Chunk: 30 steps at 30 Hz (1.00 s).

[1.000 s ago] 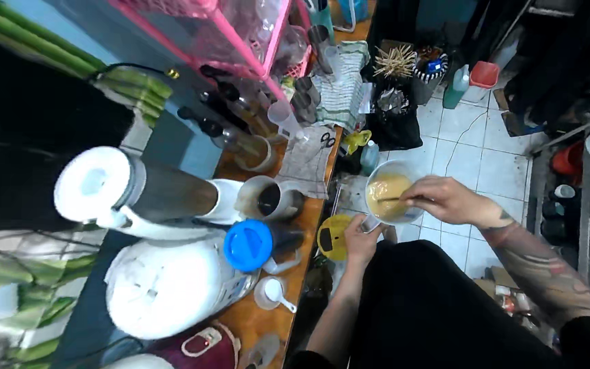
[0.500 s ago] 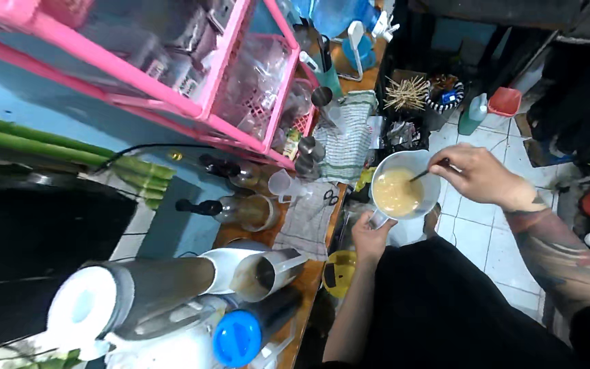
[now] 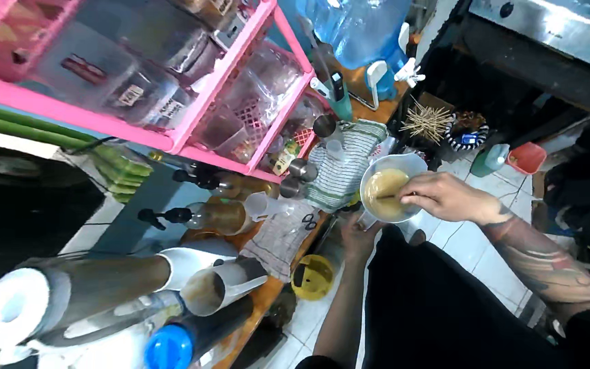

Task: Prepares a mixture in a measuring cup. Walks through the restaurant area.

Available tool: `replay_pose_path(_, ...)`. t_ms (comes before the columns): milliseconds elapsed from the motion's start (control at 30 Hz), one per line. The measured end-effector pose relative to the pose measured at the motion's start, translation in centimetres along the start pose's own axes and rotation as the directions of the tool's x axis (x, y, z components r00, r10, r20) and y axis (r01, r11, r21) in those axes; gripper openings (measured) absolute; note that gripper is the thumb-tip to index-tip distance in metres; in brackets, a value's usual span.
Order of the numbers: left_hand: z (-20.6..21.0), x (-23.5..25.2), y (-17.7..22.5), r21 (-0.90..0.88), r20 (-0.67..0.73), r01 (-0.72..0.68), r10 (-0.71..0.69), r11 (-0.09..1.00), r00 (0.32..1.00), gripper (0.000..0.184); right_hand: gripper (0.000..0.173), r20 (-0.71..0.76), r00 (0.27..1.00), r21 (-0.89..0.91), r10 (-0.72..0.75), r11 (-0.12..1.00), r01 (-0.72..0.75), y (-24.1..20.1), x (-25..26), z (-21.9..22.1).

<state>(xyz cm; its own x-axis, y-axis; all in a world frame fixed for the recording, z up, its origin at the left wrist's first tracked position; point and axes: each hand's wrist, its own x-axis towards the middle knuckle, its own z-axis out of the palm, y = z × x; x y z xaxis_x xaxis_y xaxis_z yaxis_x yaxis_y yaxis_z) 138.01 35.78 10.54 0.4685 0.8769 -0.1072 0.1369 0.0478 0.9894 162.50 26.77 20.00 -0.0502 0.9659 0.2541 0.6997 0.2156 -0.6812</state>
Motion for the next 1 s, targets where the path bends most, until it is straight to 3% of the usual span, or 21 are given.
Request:
replay_pose_path(133, 1.5, 3.1, -0.1, -0.026, -0.039, -0.019, 0.018, 0.999, 0.999, 0.034, 0.023, -0.044, 0.998, -0.139, 0.043, 0.989, -0.049, 4.3, 2.5, -3.0)
replay_pose_path(267, 2.9, 6.5, -0.4, 0.041, -0.036, -0.027, 0.028, 0.999, 0.999, 0.031, 0.021, 0.041, 0.998, 0.065, 0.055, 0.996, -0.057, 7.0, 4.0, -3.8)
replay_pose_path(400, 4.0, 9.2, -0.1, 0.105, -0.041, -0.015, 0.019, 0.994, 0.999, 0.031, 0.024, -0.103, 0.984, 0.033, 0.143, 0.989, -0.141, 10.8, 4.7, -4.8)
replay_pose_path(500, 4.8, 10.7, 0.4, 0.13, -0.039, -0.02, 0.025, 0.991, 0.999, 0.028, 0.025, -0.096, 0.966, 0.098, 0.239, 0.968, -0.23, 11.9, 4.2, -6.0)
replay_pose_path(600, 5.7, 11.7, 0.5, 0.119, -0.026, -0.027, 0.03, 0.993, 0.999, 0.026, 0.025, -0.073, 0.971, 0.198, 0.228, 0.957, -0.21, 12.7, 4.5, -5.5)
replay_pose_path(733, 7.3, 12.5, 0.7, 0.097, -0.067, -0.006, 0.013, 0.995, 0.998, 0.029, 0.026, -0.124, 0.964, 0.097, 0.236, 0.97, -0.225, 14.6, 5.5, -7.6)
replay_pose_path(867, 9.1, 12.7, 0.3, 0.056, -0.115, -0.025, 0.031, 0.998, 0.993, 0.028, 0.024, -0.001, 0.982, 0.181, 0.19, 0.966, -0.187, 15.5, 6.0, -8.8)
replay_pose_path(1000, 11.3, 12.8, 0.1, 0.051, -0.182, -0.009, 0.018, 0.999, 0.983, 0.027, 0.025, -0.017, 0.99, 0.099, 0.139, 0.986, -0.136, 18.0, 7.2, -10.2)
